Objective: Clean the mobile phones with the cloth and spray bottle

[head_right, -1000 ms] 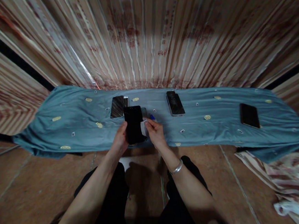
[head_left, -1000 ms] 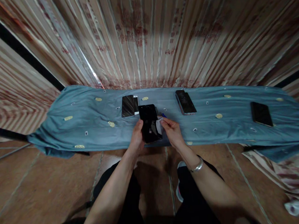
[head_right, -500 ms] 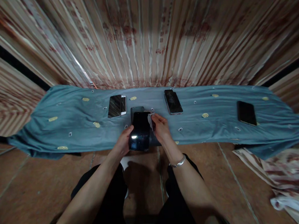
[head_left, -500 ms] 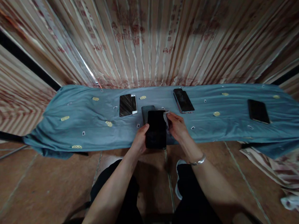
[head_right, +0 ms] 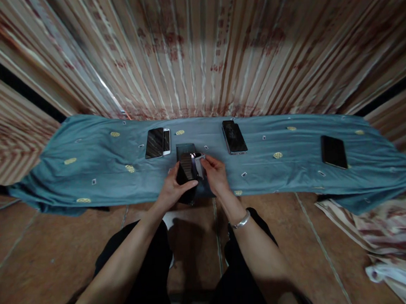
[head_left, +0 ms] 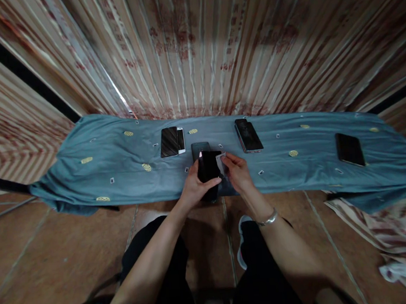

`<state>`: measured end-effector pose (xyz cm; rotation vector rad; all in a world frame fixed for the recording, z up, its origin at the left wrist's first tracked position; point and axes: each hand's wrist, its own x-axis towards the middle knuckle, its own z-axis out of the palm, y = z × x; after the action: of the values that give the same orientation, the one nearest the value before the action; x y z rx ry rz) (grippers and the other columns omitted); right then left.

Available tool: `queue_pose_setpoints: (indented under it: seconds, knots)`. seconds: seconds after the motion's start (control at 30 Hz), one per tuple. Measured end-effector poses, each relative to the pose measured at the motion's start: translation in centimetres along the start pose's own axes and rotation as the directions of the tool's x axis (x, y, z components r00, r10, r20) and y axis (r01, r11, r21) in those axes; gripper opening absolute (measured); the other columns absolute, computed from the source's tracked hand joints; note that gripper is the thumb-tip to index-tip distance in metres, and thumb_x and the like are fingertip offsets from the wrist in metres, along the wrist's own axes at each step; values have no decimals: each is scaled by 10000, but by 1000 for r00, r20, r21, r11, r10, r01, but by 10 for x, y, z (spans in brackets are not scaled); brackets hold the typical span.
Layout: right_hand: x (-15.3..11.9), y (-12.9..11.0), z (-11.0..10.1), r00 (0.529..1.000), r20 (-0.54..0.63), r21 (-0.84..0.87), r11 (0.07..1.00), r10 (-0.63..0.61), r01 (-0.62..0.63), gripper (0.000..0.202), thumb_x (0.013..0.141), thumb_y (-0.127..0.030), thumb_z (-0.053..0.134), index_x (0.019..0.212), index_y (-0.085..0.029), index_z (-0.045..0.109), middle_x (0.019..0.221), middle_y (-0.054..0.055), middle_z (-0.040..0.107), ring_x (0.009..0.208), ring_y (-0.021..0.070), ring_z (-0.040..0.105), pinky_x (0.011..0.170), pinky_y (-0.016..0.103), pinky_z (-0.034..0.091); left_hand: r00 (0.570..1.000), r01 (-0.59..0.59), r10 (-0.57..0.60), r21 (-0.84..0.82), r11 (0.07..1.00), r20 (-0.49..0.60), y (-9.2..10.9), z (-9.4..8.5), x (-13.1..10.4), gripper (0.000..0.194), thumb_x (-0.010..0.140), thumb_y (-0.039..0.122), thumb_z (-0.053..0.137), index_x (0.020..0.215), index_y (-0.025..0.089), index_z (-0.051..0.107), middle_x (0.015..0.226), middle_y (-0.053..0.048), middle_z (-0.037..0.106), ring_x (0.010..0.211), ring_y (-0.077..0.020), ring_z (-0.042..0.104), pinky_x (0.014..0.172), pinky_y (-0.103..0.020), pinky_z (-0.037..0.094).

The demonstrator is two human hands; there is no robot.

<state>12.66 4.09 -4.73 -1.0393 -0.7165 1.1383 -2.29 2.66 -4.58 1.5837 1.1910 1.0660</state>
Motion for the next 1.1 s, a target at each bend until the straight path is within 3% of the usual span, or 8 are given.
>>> queue_pose_setpoints:
  seconds: [0.17, 0.3, 0.43, 0.63, 0.87, 1.0, 1.1]
  knots:
    - [-5, -2, 3, 999, 7, -41, 998, -53, 54, 211, 674, -404, 799, 823, -255, 788, 834, -36, 778, 777, 158, 684, 791, 295, 538, 999, -37, 36, 141, 989, 9, -12, 5, -2, 1113, 525, 480, 880, 1448, 111, 379, 1401, -222, 517, 1326, -387, 479, 1118, -546, 362]
    - [-5, -8, 5, 1000, 4, 55, 998, 5, -5, 237, 646, -420, 817, 815, -257, 783, 856, -19, 787, 884, 199, 714, 856, 332, 554, 997, -83, 82, 216, 973, 13, -18, 9, -2, 1149, 565, 396, 848, 1508, 116, 252, 1463, -247, 441, 1377, -403, 425, 1137, -578, 328]
    - [-2, -20, 1, 993, 78, 107, 989, 91, -99, 234, 655, -388, 800, 847, -255, 783, 919, 1, 800, 984, 225, 721, 914, 350, 560, 987, -157, 148, 242, 958, 55, -15, 7, -5, 1135, 597, 336, 815, 1528, 145, 195, 1486, -235, 412, 1400, -397, 398, 1151, -579, 314]
    - [-1, -33, -7, 950, 188, 55, 963, 250, -264, 217, 649, -353, 778, 831, -237, 785, 854, 13, 802, 906, 226, 745, 796, 313, 577, 960, -267, 230, 270, 925, 159, -5, 3, -12, 1095, 632, 246, 783, 1537, 166, 172, 1470, -208, 410, 1391, -360, 412, 1172, -554, 315]
    - [0, -39, -15, 930, 206, -34, 952, 304, -303, 262, 605, -390, 838, 809, -231, 797, 818, 12, 803, 836, 226, 746, 758, 314, 575, 935, -288, 217, 243, 926, 279, 4, 6, -22, 1110, 633, 237, 771, 1557, 191, 156, 1463, -181, 412, 1374, -357, 428, 1162, -554, 349]
    - [0, -39, -16, 930, 213, -43, 954, 300, -298, 295, 597, -410, 844, 815, -217, 801, 819, 25, 802, 845, 226, 743, 786, 314, 569, 935, -251, 194, 167, 954, 296, 6, 8, -23, 1103, 598, 252, 791, 1547, 177, 235, 1440, -181, 449, 1352, -357, 447, 1166, -559, 329]
    - [0, -35, -14, 937, 194, -18, 956, 291, -294, 275, 621, -399, 824, 830, -224, 795, 848, 21, 801, 881, 227, 738, 797, 317, 569, 953, -142, 135, 9, 990, 271, 10, 9, -21, 1079, 556, 300, 838, 1506, 173, 342, 1455, -174, 473, 1370, -366, 426, 1186, -557, 273]
